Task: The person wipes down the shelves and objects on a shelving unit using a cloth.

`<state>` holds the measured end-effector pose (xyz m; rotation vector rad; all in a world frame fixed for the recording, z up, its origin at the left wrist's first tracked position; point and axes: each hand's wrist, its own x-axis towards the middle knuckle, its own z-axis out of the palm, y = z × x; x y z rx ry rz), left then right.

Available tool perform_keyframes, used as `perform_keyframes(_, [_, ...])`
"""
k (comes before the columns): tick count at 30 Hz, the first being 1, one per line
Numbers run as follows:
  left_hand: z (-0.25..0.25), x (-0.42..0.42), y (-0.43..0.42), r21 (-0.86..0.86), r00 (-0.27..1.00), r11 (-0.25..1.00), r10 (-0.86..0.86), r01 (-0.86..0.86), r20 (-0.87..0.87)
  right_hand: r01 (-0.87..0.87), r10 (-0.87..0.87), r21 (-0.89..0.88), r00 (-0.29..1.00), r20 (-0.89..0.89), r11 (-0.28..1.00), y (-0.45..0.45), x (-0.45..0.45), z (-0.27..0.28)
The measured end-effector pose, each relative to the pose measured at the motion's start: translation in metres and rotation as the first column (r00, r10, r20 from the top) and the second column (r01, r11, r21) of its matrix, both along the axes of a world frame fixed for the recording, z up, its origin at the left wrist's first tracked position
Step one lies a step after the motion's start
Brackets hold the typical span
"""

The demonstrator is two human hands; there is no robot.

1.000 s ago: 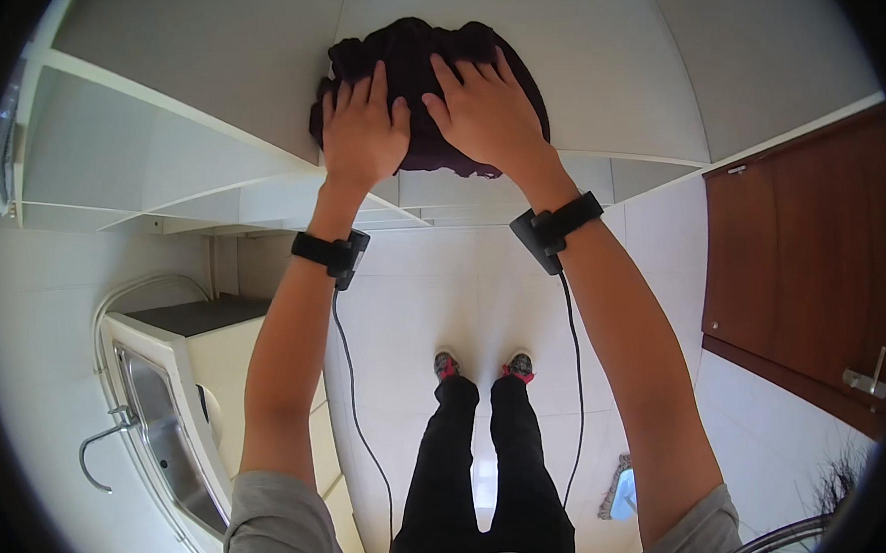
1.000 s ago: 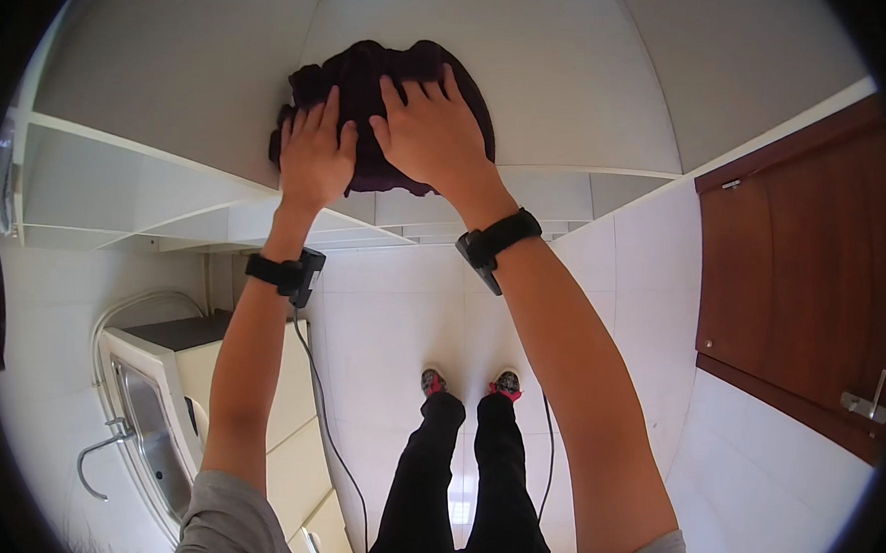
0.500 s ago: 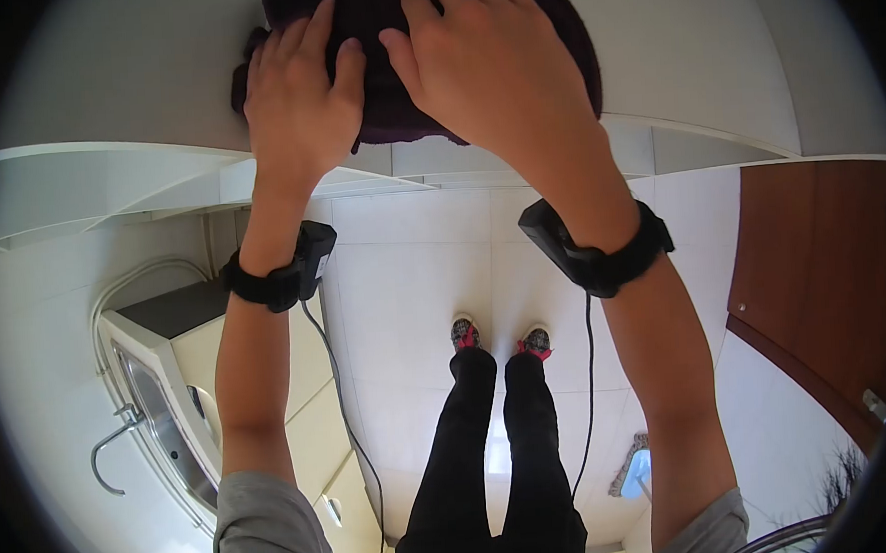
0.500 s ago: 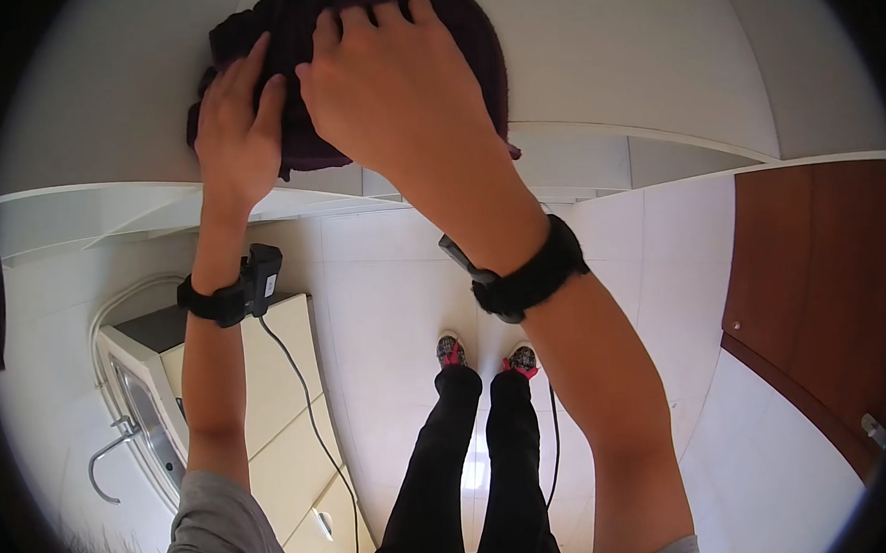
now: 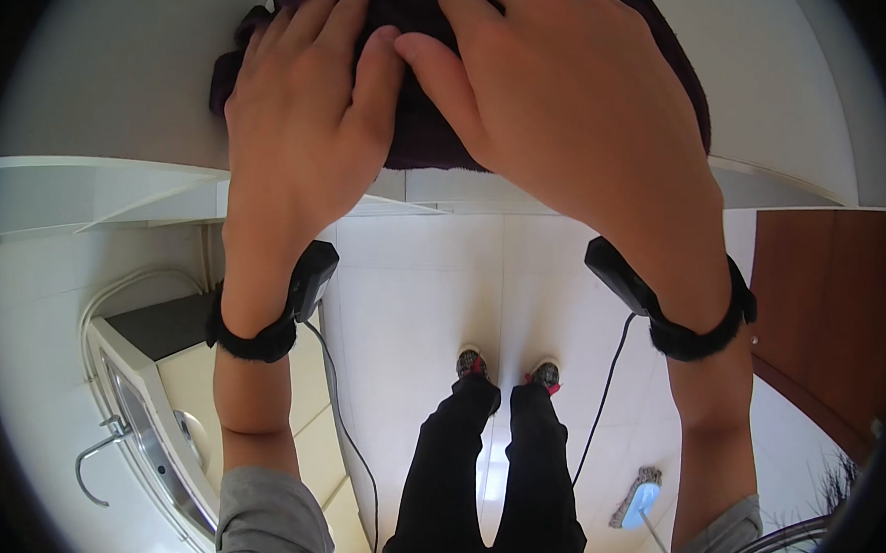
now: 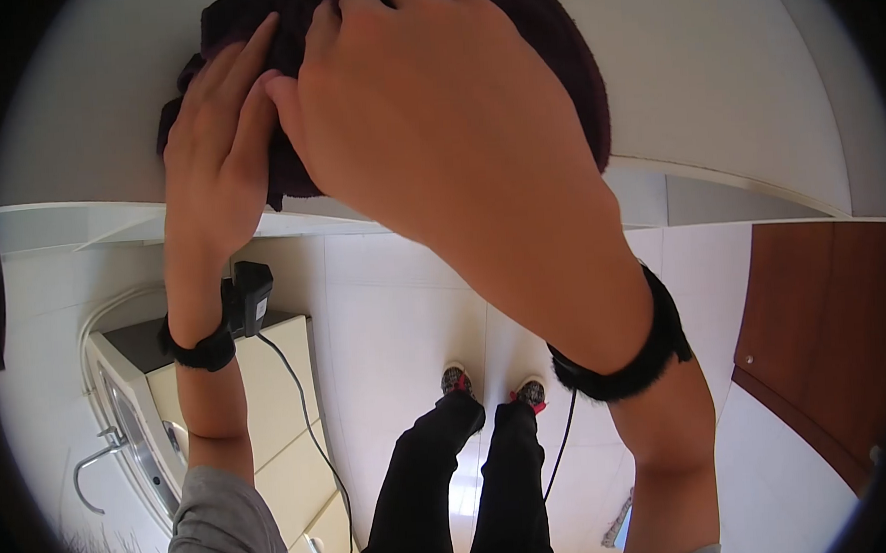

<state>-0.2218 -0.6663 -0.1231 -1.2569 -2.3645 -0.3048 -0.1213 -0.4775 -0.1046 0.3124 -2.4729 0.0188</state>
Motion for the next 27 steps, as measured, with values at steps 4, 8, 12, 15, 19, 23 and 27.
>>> perform_keyframes(4, [0.010, 0.016, 0.009, 0.078, 0.987, 0.996, 0.038, -0.051, 0.157, 0.001, -0.001, 0.003, 1.000, -0.006, 1.000, -0.003, -0.002, -0.008])
perform_keyframes(8, [0.014, 0.023, 0.013, 0.037, 0.993, 0.999, 0.020, -0.025, 0.113, -0.001, 0.001, 0.024, 1.000, -0.024, 1.000, -0.004, -0.001, -0.014])
perform_keyframes(12, [0.004, 0.026, 0.009, 0.120, 0.999, 0.993, -0.015, 0.020, -0.043, -0.023, 0.027, 0.058, 0.997, -0.072, 0.998, -0.005, 0.000, -0.019])
perform_keyframes(15, [-0.003, 0.028, 0.011, 0.172, 0.993, 0.985, 0.002, 0.019, -0.122, -0.009, 0.019, 0.102, 0.995, -0.101, 0.995, -0.005, 0.000, -0.023])
perform_keyframes(19, [-0.017, 0.026, 0.012, 0.306, 0.947, 0.949, 0.030, 0.073, -0.318, -0.059, 0.077, 0.153, 0.990, -0.114, 0.986, -0.002, 0.003, -0.022])
perform_keyframes(23, [-0.026, 0.024, 0.014, 0.334, 0.884, 0.937, 0.067, 0.104, -0.464, -0.117, 0.133, 0.091, 0.972, -0.195, 0.989, -0.005, 0.003, -0.023])
perform_keyframes(27, [-0.035, 0.021, 0.019, 0.379, 0.841, 0.923, 0.148, 0.072, -0.520, -0.095, 0.259, 0.366, 0.864, -0.431, 0.926, 0.012, -0.019, -0.036])
